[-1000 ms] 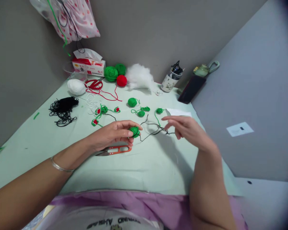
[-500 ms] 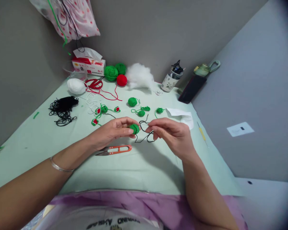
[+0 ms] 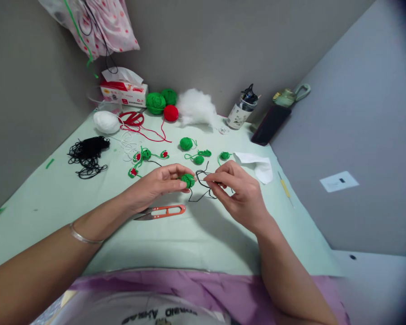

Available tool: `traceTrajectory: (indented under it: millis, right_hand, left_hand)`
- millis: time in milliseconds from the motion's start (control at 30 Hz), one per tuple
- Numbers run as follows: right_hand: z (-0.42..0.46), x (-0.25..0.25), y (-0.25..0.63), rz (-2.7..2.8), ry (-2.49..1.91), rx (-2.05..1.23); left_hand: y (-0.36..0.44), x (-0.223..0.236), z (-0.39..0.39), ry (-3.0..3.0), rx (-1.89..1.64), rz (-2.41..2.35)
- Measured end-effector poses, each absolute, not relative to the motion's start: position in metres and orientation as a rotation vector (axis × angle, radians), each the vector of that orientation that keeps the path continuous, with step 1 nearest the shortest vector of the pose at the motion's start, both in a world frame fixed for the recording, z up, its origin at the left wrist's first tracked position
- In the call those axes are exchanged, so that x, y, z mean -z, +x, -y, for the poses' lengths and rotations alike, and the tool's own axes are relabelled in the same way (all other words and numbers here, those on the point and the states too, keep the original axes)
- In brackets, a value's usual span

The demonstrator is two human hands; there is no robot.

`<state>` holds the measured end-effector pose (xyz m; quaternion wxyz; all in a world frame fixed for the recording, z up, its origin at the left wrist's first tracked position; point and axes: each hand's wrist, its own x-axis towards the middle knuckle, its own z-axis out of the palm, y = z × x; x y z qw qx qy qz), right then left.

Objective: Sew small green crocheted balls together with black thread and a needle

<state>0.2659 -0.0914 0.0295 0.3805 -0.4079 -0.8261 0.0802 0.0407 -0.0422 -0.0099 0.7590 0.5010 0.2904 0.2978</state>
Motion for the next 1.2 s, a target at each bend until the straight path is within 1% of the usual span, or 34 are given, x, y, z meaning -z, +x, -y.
traceTrajectory:
  millis: [133, 400, 600, 700, 867, 1000, 1100, 1200]
  right_hand:
    - [0.092, -0.030, 0.266, 2.100, -1.023, -0.242]
    - [0.093, -0.029, 0.265, 2.158, -1.060, -0.185]
    - [0.096, -0.028, 0.260, 2.145, -1.102, -0.194]
    - [0.095, -0.026, 0.259, 2.095, -1.116, -0.344]
    - [0.085, -0.023, 0.265, 1.899, -1.141, -0.795]
    - [0.077, -0.018, 0.268, 1.799, -1.120, -1.082]
    - [0.075, -0.016, 0.268, 1.744, -1.104, -1.199]
    - [0.074, -0.014, 0.268, 1.716, -1.103, -1.243]
  left_hand:
    - [0.040, 0.012, 0.042, 1.103, -0.660, -0.634]
    - [0.040, 0.011, 0.042, 1.133, -0.659, -0.650]
    - [0.041, 0.016, 0.042, 1.214, -0.743, -0.728]
    - [0.042, 0.015, 0.043, 1.204, -0.737, -0.717]
    - [0.043, 0.008, 0.044, 1.079, -0.689, -0.631]
    - [0.043, 0.007, 0.044, 1.051, -0.685, -0.600]
    - [0.043, 0.008, 0.044, 1.062, -0.696, -0.597]
    - [0.043, 0.009, 0.044, 1.070, -0.700, -0.595]
